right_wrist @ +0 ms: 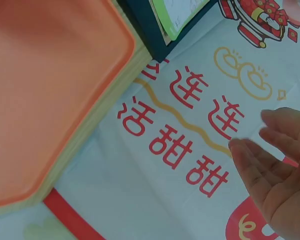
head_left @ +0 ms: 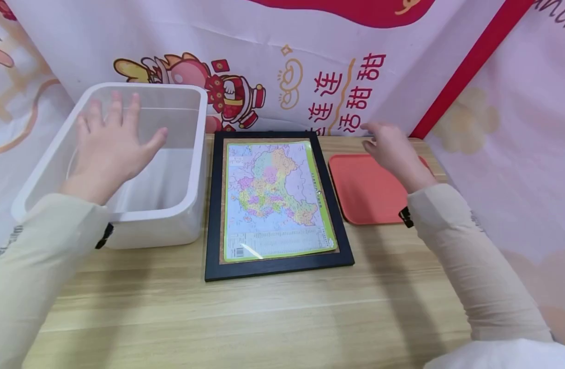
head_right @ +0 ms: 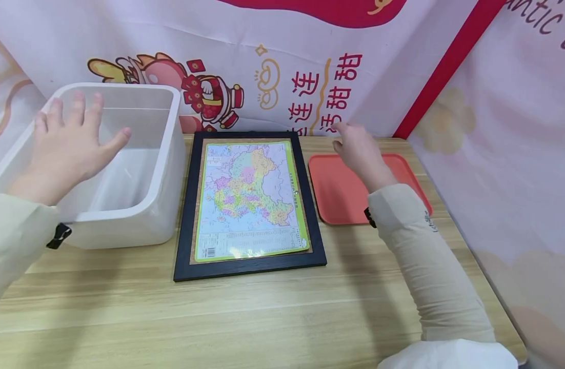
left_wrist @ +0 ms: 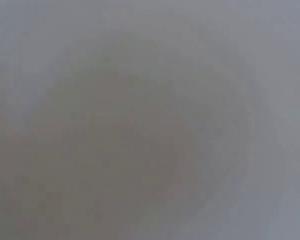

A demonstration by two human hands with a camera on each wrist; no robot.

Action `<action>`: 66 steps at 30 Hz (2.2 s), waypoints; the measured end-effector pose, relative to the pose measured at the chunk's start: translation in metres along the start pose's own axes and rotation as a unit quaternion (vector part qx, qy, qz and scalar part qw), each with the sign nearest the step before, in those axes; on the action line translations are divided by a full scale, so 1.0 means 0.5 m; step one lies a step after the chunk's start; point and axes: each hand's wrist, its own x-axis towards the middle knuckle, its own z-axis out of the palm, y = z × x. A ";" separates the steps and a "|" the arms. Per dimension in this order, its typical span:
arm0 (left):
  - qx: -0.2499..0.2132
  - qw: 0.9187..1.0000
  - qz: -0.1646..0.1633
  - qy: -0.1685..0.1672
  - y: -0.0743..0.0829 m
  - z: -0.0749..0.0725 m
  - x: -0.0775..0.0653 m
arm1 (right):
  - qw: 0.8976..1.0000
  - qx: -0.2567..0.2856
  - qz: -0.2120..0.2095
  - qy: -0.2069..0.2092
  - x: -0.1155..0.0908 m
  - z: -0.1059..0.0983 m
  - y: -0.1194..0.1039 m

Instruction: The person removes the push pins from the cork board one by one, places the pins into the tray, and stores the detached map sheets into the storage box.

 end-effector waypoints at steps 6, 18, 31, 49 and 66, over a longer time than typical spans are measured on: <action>-0.007 1.000 0.014 0.004 0.028 0.003 -0.013 | 0.999 0.036 -0.003 -0.026 0.004 0.015 -0.004; -0.029 0.996 0.080 0.023 0.121 0.021 -0.058 | 0.995 0.072 -0.013 -0.065 0.018 0.099 -0.013; -0.007 0.970 0.220 0.101 0.233 0.116 -0.130 | 0.989 0.108 -0.014 -0.104 0.022 0.186 -0.018; 0.008 0.953 0.303 -0.024 0.244 0.318 -0.125 | 0.972 0.202 0.024 -0.116 0.011 0.275 -0.001; 0.007 0.940 0.316 -0.130 0.210 0.361 -0.084 | 0.961 0.245 0.050 -0.122 0.011 0.294 0.003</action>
